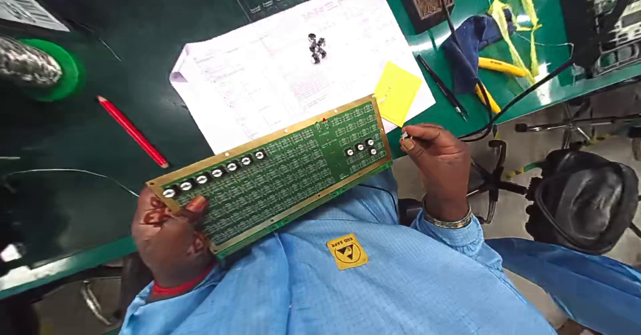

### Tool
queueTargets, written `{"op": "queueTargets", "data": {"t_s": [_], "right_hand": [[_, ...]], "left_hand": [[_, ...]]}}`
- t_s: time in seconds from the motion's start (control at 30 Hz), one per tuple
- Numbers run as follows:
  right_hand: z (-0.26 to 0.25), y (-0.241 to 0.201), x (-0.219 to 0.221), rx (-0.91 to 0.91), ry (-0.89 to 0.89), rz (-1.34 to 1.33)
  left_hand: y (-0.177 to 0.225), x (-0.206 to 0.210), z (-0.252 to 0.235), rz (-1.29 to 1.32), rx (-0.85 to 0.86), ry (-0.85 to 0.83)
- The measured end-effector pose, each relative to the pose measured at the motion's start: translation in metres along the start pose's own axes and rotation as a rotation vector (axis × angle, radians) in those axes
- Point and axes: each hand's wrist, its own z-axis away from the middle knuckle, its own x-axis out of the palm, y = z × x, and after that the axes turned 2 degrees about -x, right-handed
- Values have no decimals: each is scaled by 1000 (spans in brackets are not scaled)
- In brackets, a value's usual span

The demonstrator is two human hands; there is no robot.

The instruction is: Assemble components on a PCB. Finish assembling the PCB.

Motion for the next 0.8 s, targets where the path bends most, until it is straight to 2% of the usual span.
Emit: {"op": "queueTargets", "data": {"t_s": [0.2,0.37,0.53,0.63,0.73,0.8], "right_hand": [[1,3,-2,-33,-5,-6],[4,2,-3,34,-8,-52],[3,-3,-9,274,-1,-422],[3,-5,-10,297,-13,-486],[3,-3,-8,237,3,-423],[4,-1,-8,131,12,-236]], "left_hand": [[-2,-4,1,-25,-7,8],[-3,-4,1,-25,6,4],[0,-1,1,-46,-8,26],[2,2,1,-37,-16,39],[1,2,1,-44,-17,39],[2,2,1,-51,-28,51]]}}
